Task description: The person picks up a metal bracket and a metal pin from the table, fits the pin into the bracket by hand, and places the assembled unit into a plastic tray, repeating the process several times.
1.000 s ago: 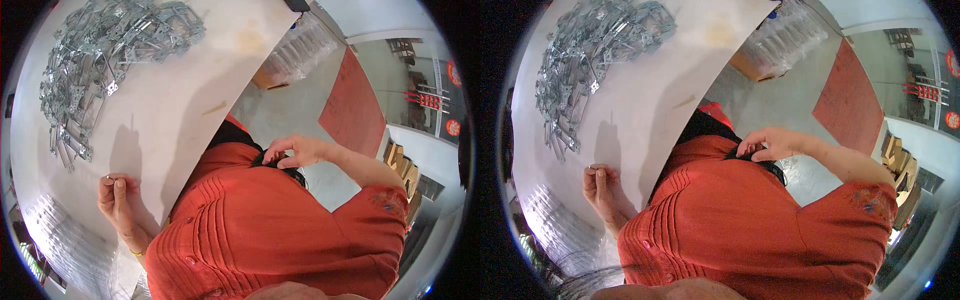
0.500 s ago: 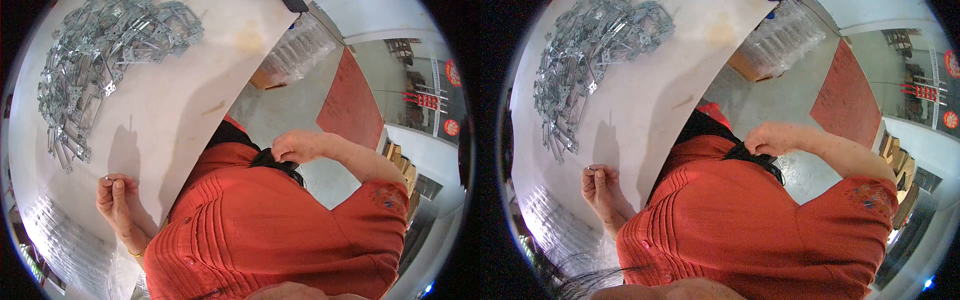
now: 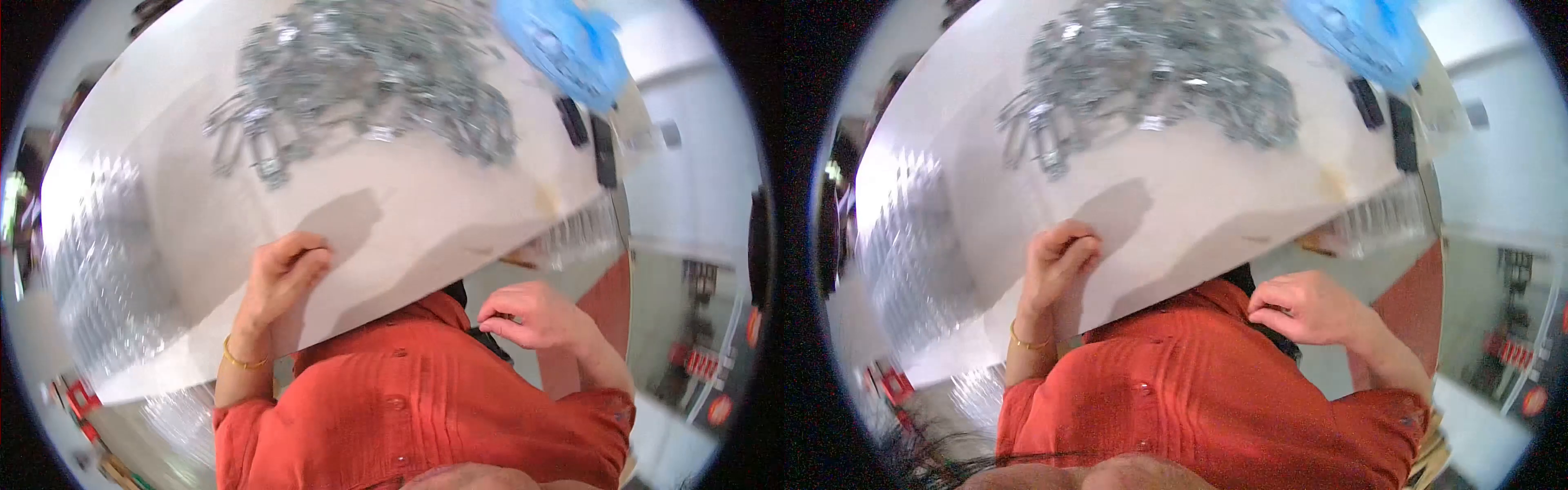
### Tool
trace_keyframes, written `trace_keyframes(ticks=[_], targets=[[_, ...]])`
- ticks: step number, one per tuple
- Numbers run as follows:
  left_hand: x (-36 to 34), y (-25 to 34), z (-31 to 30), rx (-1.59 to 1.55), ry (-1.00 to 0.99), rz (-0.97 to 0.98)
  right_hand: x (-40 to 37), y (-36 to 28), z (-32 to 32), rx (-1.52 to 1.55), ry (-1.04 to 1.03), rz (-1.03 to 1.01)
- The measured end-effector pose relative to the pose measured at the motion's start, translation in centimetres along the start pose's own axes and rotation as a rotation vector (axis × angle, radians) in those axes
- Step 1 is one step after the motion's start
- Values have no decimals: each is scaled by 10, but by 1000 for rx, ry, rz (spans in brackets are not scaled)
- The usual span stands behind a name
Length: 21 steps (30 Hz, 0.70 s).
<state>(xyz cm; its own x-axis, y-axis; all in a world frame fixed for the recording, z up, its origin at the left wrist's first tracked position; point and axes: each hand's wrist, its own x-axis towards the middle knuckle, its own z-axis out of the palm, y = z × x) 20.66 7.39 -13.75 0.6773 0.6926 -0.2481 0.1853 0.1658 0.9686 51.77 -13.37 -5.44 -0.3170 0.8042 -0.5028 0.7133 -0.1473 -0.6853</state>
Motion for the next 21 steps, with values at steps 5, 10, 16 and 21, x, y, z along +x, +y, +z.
trace_keyframes(ticks=[5, 10, 16, 21], targets=[[-1, -2, -1, -41, -56, -2, 93, -47, -9, 231, 324, -185], [-10, 2, -13, 58, -39, 138, 186, -58, 5, 599, 239, -284], [-8, -3, -24, -127, 148, 53, 240, -66, 0, 627, 222, -447], [-1, -1, -21, -177, 205, -5, 254, -61, 11, 788, 330, -471]])
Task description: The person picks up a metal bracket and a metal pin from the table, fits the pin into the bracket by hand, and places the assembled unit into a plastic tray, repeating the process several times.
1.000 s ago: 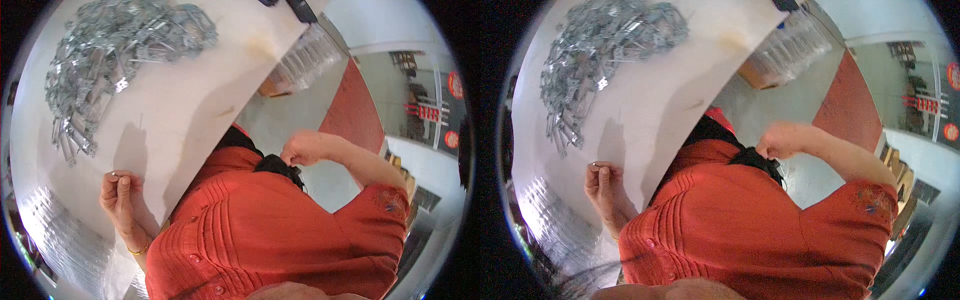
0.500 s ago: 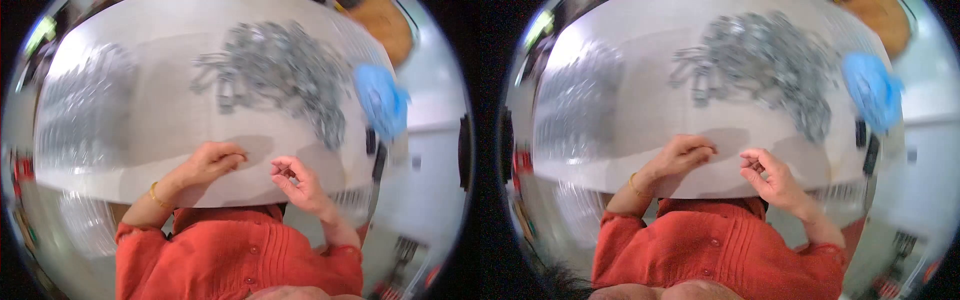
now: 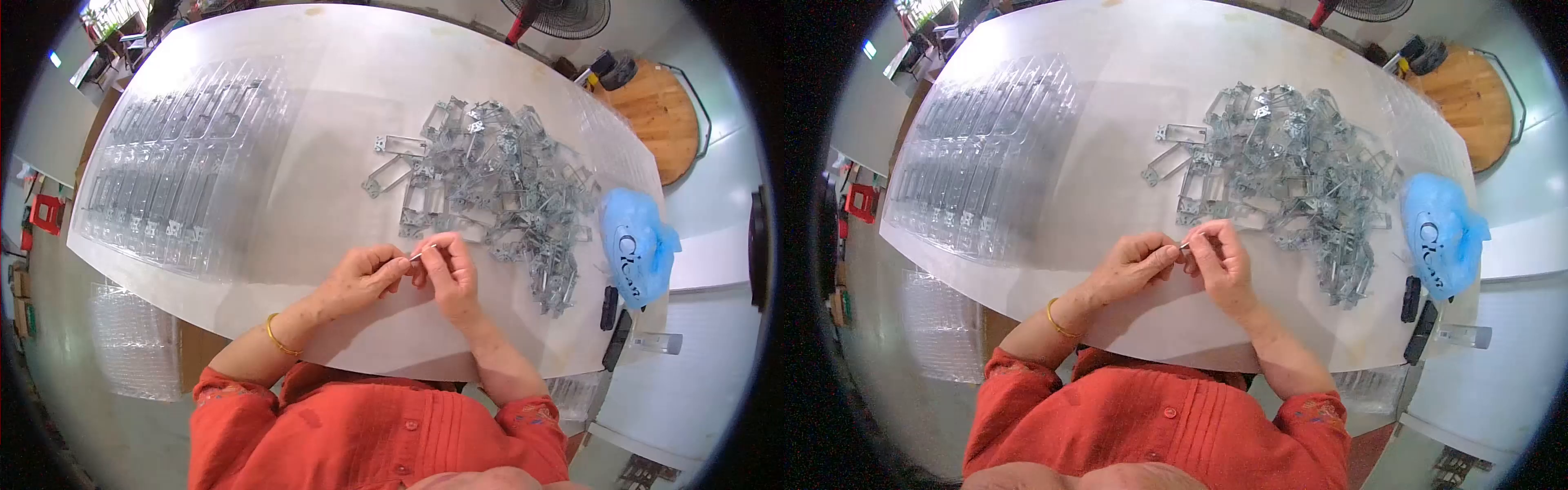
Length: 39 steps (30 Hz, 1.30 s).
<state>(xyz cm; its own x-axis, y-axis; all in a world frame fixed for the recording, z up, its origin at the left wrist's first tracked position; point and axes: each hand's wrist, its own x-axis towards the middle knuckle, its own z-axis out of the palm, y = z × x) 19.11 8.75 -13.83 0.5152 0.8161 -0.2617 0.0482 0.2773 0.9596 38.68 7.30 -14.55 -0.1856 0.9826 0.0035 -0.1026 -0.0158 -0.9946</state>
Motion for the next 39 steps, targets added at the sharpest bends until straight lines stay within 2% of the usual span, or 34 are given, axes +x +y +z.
trace_keyframes(ticks=[3, 9, 11, 14, 16, 17, 19, 21, 23, 24, 26, 30, 35, 39], targets=[[0, -1, 2, 20, 18, -24, 0, -1, -7, 101, 87, -45], [3, 0, 2, 8, 61, -49, 3, -1, -12, 191, 79, 52], [2, 3, 2, 39, 65, -55, 3, -2, -11, 135, 48, 55], [-1, 8, 6, 88, 121, 8, 4, 1, -15, 137, 32, 49], [-3, 14, 9, 262, 298, 48, 5, 3, -16, 163, 26, 54], [-1, 20, 8, 271, 298, 49, 5, 3, -16, 179, 15, 69], [10, 36, 1, 792, 424, 455, 4, 2, -16, 172, 7, 70], [28, 41, -6, 933, 465, 426, 4, 2, -15, 163, -5, 67], [49, 38, -10, 1199, 596, 605, 5, 5, -16, 161, -15, 49], [55, 36, -13, 1208, 593, 614, 5, 4, -16, 166, -12, 38], [61, 28, -15, 1234, 524, 491, 3, 3, -17, 152, -26, 18], [52, 15, -25, 1321, 469, 451, 1, 2, -18, 175, 1, 40], [23, 5, -37, 1203, 545, 329, 2, 5, -18, 188, -18, 38], [11, 7, -39, 1308, 590, 255, 1, 4, -19, 170, -4, 47]])
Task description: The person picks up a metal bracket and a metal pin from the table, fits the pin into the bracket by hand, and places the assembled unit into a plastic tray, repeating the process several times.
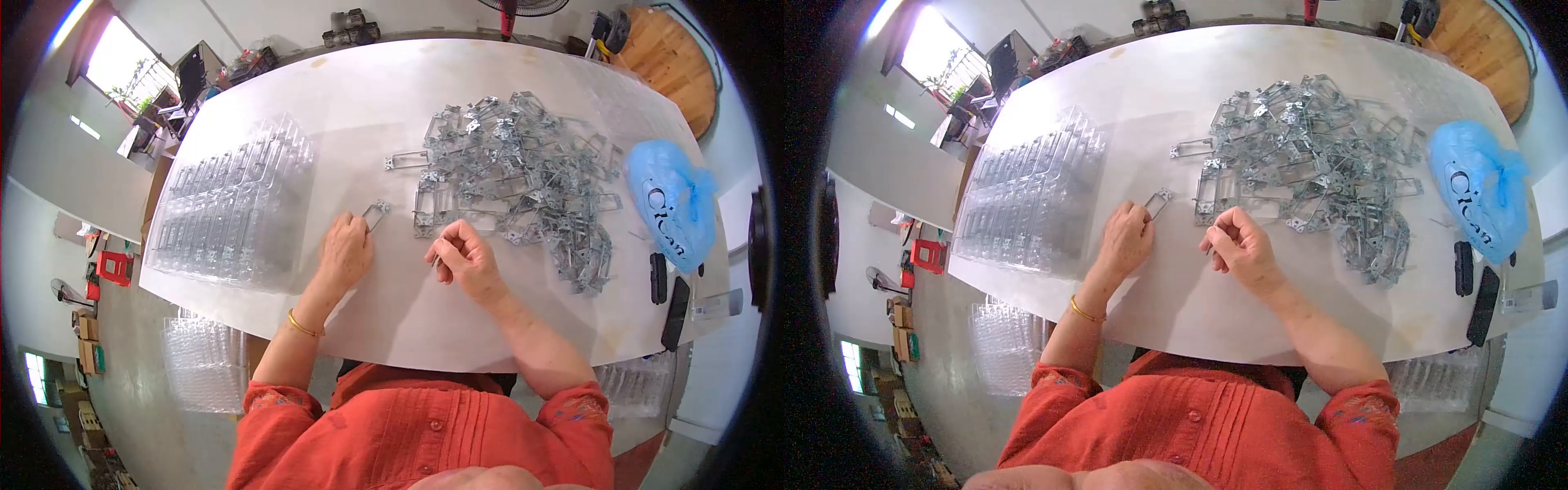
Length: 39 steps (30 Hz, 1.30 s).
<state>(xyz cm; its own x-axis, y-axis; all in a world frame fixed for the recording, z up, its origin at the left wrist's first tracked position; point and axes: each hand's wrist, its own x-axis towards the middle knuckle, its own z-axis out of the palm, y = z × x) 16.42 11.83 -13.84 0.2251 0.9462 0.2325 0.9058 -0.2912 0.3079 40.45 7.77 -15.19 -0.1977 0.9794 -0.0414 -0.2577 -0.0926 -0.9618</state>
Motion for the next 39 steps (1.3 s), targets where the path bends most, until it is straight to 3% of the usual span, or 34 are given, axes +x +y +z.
trace_keyframes(ticks=[3, 5, 6, 8, 11, 21, 27, 29, 39], targets=[[0, 12, -19, -37, 8, 51, 1, 0, -2, 58, 2, -32], [3, 29, -41, -594, -266, -146, 1, -1, -3, 38, 58, -68], [4, 31, -41, -596, -273, -139, 2, -2, -4, 38, 68, -68], [7, 35, -40, -1286, -499, -202, 3, -4, -5, 41, 117, -92], [13, 38, -22, -1469, -613, -207, 4, -10, -12, 101, 145, -76], [16, 40, 5, -1578, -731, -250, 8, -11, -25, 144, 152, -73], [12, 29, 18, -1535, -730, -20, 5, -12, -18, 154, 100, -74], [10, 34, 24, -1750, -691, 74, 3, -9, -17, 167, 68, -95], [4, 32, 23, -1942, -822, -53, 0, -12, -14, -8, 95, -100]])
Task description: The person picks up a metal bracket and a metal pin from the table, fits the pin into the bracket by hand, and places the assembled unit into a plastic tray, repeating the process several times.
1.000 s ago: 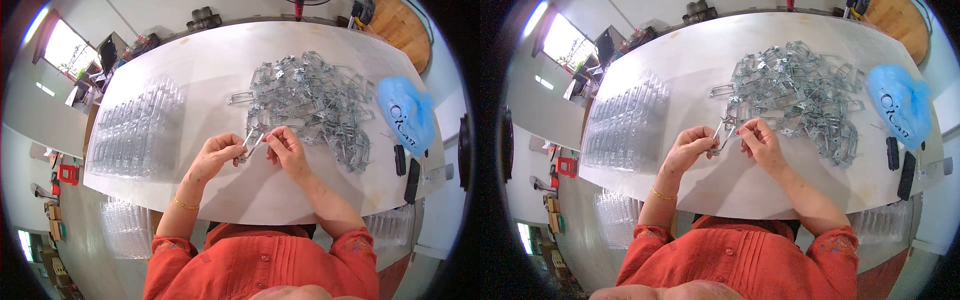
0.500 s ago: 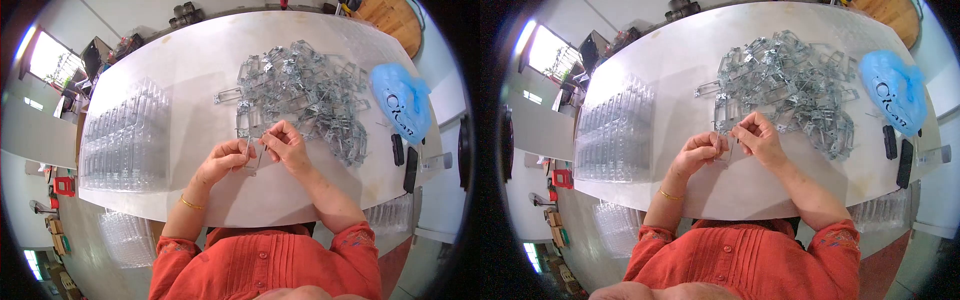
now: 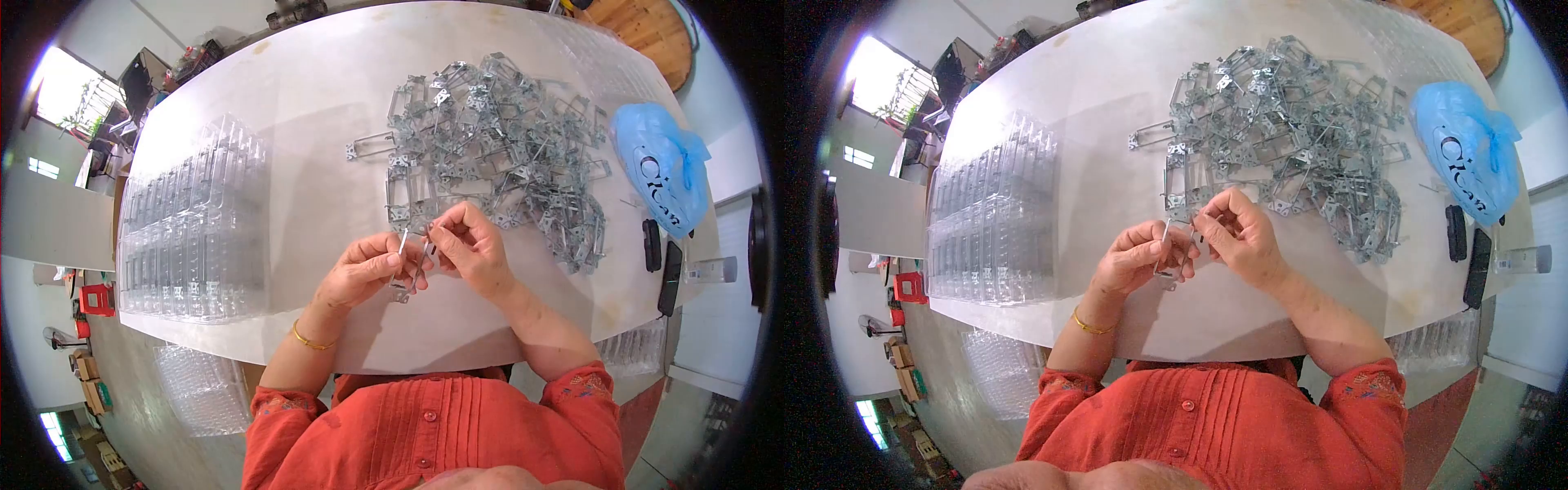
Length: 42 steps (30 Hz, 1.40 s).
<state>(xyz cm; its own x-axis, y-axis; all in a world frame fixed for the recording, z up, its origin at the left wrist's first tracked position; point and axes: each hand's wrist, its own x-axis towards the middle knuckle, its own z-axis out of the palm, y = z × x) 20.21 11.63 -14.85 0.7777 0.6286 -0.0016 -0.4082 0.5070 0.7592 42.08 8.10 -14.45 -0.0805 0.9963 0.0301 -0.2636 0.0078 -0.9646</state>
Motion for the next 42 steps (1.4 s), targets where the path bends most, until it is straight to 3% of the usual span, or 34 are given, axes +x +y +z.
trace_keyframes(ticks=[3, 5, 9, 12, 27, 32, 42], targets=[[0, -1, -2, 20, 36, 4, 1, 1, -2, -76, 27, -30], [0, 0, -2, -15, 48, 11, 3, 7, -5, -285, 95, -234], [1, 2, 0, -18, 87, -24, -3, -7, -3, -58, 127, -155], [2, 2, -1, -12, 96, -38, -4, -11, 1, -1, 157, -246], [1, 4, -4, -23, 36, -77, -8, 1, -2, -230, 89, -361], [-1, 3, -5, 19, 106, -74, -8, -2, 1, -348, 131, -450], [-1, 7, 1, 75, 159, -46, -8, -5, -2, -433, 91, -430]])
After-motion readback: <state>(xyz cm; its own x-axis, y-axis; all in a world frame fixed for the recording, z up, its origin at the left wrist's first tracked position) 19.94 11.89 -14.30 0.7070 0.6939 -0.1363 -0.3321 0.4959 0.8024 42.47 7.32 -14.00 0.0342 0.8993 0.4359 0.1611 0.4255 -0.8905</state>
